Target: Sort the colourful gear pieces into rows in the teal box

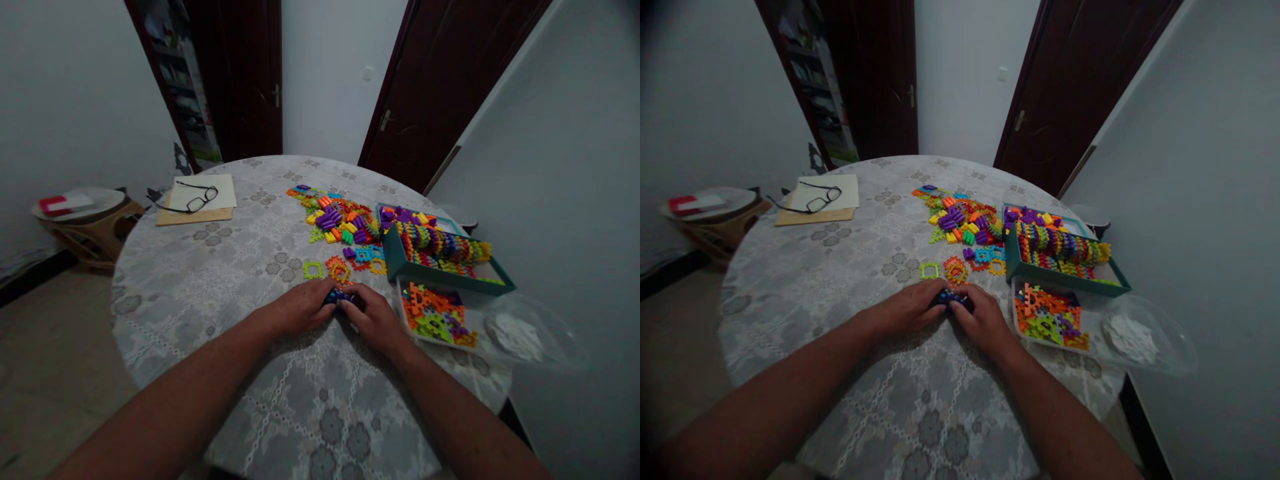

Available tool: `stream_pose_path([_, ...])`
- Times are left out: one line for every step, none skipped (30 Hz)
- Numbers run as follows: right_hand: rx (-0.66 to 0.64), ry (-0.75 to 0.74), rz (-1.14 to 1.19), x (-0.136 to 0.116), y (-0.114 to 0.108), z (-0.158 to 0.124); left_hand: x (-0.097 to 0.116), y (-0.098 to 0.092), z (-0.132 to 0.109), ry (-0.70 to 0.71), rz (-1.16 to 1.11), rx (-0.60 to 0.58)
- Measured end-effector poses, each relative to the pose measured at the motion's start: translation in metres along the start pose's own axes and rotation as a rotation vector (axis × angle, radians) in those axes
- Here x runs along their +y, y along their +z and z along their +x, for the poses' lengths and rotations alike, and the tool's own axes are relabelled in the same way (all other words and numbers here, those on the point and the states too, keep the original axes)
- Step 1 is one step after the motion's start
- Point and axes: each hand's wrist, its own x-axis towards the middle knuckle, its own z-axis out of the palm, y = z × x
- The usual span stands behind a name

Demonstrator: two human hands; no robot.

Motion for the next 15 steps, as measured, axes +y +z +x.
stream_pose_path([-0.018, 0.031, 0.030, 0.001, 0.000, 0.001, -0.002, 0.000, 0.000, 0.001, 0.011, 0.007])
stream_pose_path([-0.040, 0.057, 0.059, 0.001, 0.000, 0.001, -0.005, 0.000, 0.001, 0.005, 0.020, 0.013])
stream_pose_path([-0.059, 0.076, 0.082, 0.001, -0.001, 0.002, -0.008, 0.001, 0.001, 0.011, 0.028, 0.018])
stream_pose_path([-0.072, 0.088, 0.094, 0.000, -0.001, 0.003, -0.011, 0.001, 0.002, 0.020, 0.033, 0.025])
stream_pose_path([-0.078, 0.097, 0.094, -0.001, -0.001, 0.003, -0.014, 0.001, 0.003, 0.036, 0.033, 0.030])
stream_pose_path([-0.079, 0.104, 0.088, -0.003, -0.001, 0.003, -0.016, 0.001, 0.003, 0.054, 0.027, 0.041])
stream_pose_path([-0.074, 0.113, 0.082, -0.006, -0.002, 0.002, -0.017, 0.001, 0.004, 0.074, 0.016, 0.057])
stream_pose_path([-0.068, 0.123, 0.078, -0.010, -0.004, 0.002, -0.018, 0.001, 0.005, 0.095, 0.003, 0.076])
stream_pose_path([-0.058, 0.134, 0.073, -0.015, -0.007, 0.001, -0.019, 0.000, 0.005, 0.111, -0.011, 0.099])
stream_pose_path([-0.038, 0.143, 0.063, -0.020, -0.012, 0.000, -0.019, -0.001, 0.006, 0.122, -0.023, 0.125])
stream_pose_path([-0.007, 0.151, 0.050, -0.026, -0.018, -0.001, -0.019, -0.003, 0.006, 0.126, -0.030, 0.152])
stream_pose_path([0.036, 0.159, 0.030, -0.031, -0.027, -0.001, -0.020, -0.005, 0.006, 0.123, -0.033, 0.180])
stream_pose_path([0.092, 0.164, 0.006, -0.036, -0.038, 0.000, -0.020, -0.008, 0.006, 0.115, -0.033, 0.206])
stream_pose_path([0.162, 0.167, -0.023, -0.040, -0.052, 0.001, -0.021, -0.010, 0.006, 0.103, -0.029, 0.229])
stream_pose_path([0.244, 0.169, -0.064, -0.042, -0.067, 0.004, -0.021, -0.012, 0.006, 0.091, -0.021, 0.248])
